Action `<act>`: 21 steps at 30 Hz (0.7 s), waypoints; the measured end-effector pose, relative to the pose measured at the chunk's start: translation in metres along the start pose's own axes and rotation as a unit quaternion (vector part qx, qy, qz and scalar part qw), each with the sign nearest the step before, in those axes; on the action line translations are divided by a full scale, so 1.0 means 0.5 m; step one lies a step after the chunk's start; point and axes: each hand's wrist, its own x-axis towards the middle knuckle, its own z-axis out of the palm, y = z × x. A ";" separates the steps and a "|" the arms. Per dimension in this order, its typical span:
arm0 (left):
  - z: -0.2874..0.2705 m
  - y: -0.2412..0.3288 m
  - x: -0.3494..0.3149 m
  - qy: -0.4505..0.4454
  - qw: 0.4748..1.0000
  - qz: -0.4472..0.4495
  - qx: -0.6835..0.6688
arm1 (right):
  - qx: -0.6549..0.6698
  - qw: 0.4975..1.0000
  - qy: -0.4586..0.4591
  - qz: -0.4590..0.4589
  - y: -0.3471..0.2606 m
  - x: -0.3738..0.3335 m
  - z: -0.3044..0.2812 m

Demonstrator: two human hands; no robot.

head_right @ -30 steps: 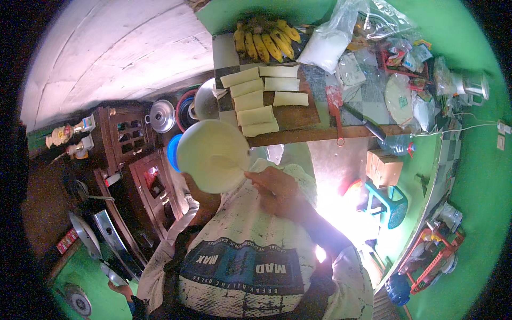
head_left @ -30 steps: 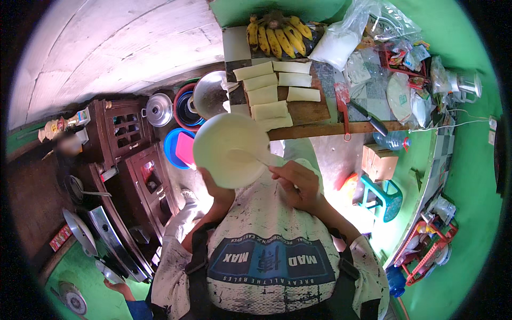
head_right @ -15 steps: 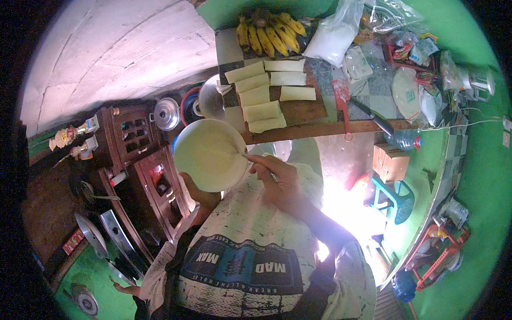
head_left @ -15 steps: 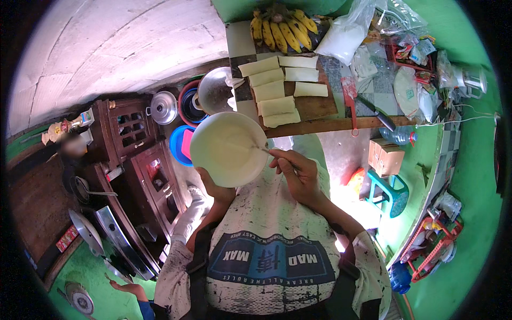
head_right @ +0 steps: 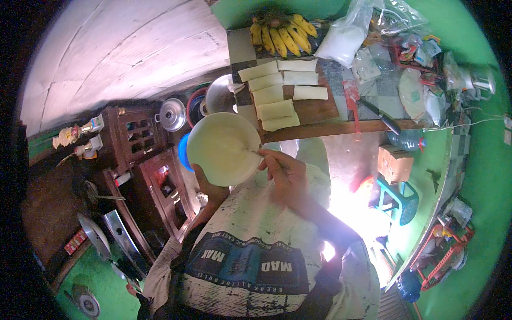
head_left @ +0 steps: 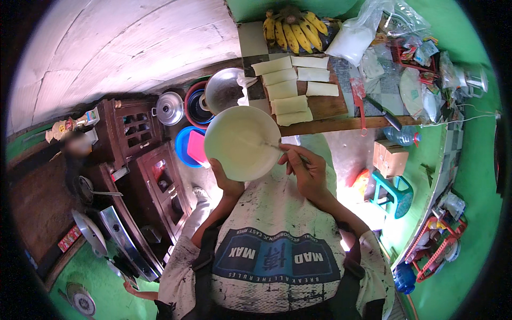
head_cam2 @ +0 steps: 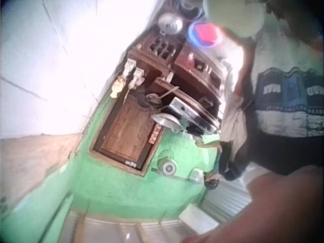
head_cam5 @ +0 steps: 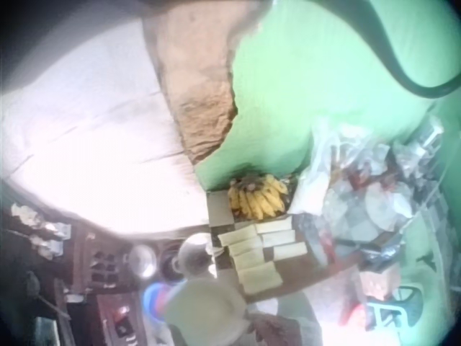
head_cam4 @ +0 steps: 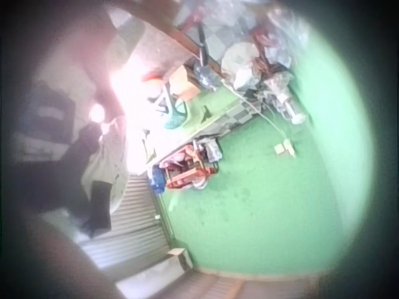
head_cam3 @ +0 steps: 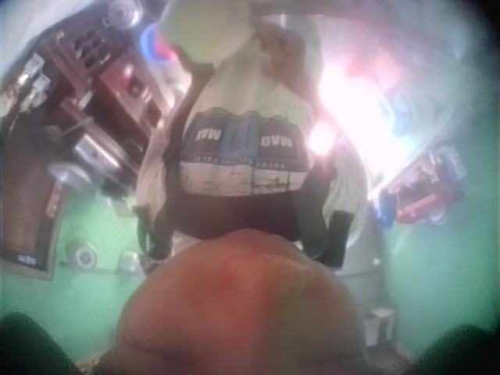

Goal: The person spreads a white paste onto rectangular sheets using a red spatula, then folds each sheet into a small packet and places it on a wooden board. The process is repeated for multiple sheets.

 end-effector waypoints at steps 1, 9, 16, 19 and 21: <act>-0.005 0.000 0.000 0.015 1.000 -0.011 -0.005 | -0.011 0.999 -0.026 0.018 0.001 -0.001 0.001; -0.005 0.010 0.019 -0.015 1.000 0.005 0.015 | 0.005 1.000 -0.006 0.024 -0.011 0.001 0.012; 0.039 0.031 0.021 -0.007 0.999 0.034 0.029 | -0.082 0.994 0.069 -0.019 0.006 -0.024 0.024; 0.058 0.036 0.024 0.002 1.000 0.012 0.015 | -0.078 0.992 0.101 -0.010 0.013 -0.029 0.017; 0.060 0.027 0.020 -0.002 1.000 0.020 0.015 | -0.073 0.989 0.118 -0.042 0.023 -0.020 0.013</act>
